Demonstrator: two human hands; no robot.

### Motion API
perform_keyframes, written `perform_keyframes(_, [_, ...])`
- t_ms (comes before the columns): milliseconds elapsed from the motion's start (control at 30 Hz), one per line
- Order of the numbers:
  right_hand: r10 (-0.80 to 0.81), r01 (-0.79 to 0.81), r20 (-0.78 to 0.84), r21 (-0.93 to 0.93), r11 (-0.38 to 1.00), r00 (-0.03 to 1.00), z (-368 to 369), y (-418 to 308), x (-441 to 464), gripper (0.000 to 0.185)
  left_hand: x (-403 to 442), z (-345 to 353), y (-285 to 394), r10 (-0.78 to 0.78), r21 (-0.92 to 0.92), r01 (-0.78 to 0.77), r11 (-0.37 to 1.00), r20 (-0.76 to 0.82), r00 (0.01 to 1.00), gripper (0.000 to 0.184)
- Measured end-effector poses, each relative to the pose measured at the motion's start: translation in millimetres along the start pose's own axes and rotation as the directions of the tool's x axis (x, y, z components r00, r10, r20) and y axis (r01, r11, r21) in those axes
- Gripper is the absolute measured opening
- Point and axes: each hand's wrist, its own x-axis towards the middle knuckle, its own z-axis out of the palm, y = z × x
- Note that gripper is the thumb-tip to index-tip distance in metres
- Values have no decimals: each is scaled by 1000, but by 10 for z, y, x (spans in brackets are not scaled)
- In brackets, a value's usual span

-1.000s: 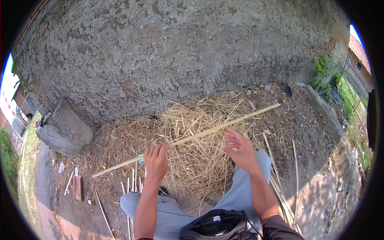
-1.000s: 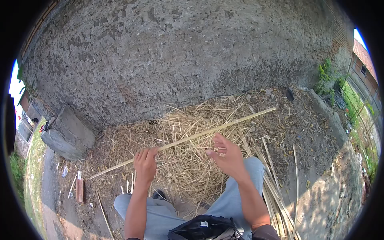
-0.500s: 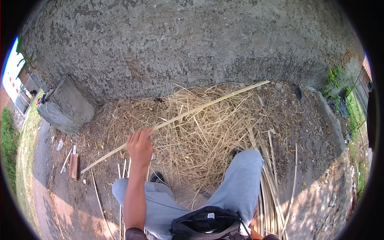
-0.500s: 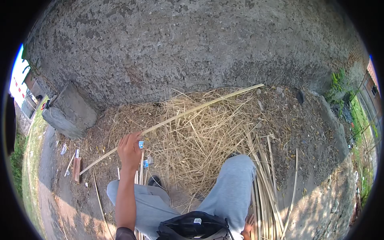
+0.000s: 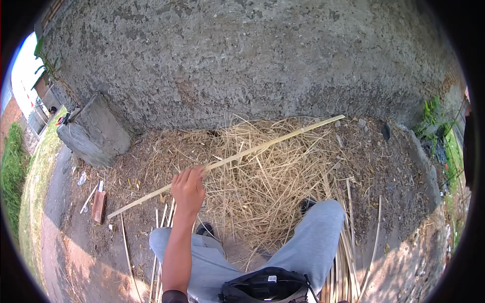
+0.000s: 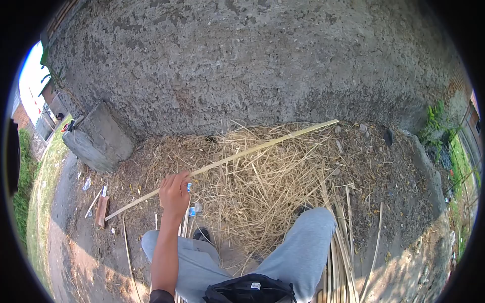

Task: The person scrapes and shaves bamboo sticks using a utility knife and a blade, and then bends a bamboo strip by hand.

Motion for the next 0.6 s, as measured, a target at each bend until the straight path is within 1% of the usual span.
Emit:
perform_keyframes(33, [0,0,-1,6,1000,1000,0,-36,10,44,2,-7,-5,0,4,0,1000,-13,1000,27])
perform_keyframes(100, [5,-5,0,15,1000,1000,-9,-91,32,41,-12,-34,0,-34,0,34,999,23,999,27])
perform_keyframes(333, [45,-44,-15,73,996,999,-30,-125,-3,34,-10,-49,-20,-35,-11,35,999,5,999,27])
perform_keyframes(433, [70,-65,-34,125,990,997,-36,-103,-53,31,-10,-52,-21,-45,-20,46,999,26,999,27])
perform_keyframes(533, [133,-104,-96,262,959,986,-103,-62,-124,28,-12,-58,-27,-56,-25,57,998,35,998,26])
perform_keyframes(567, [187,-121,-143,381,917,972,-194,-90,-121,27,-13,-67,-20,-82,-43,84,996,47,995,24])
perform_keyframes(600, [259,-116,-196,541,833,946,-303,-119,-91,26,-13,-71,-14,-106,-60,110,992,59,993,22])
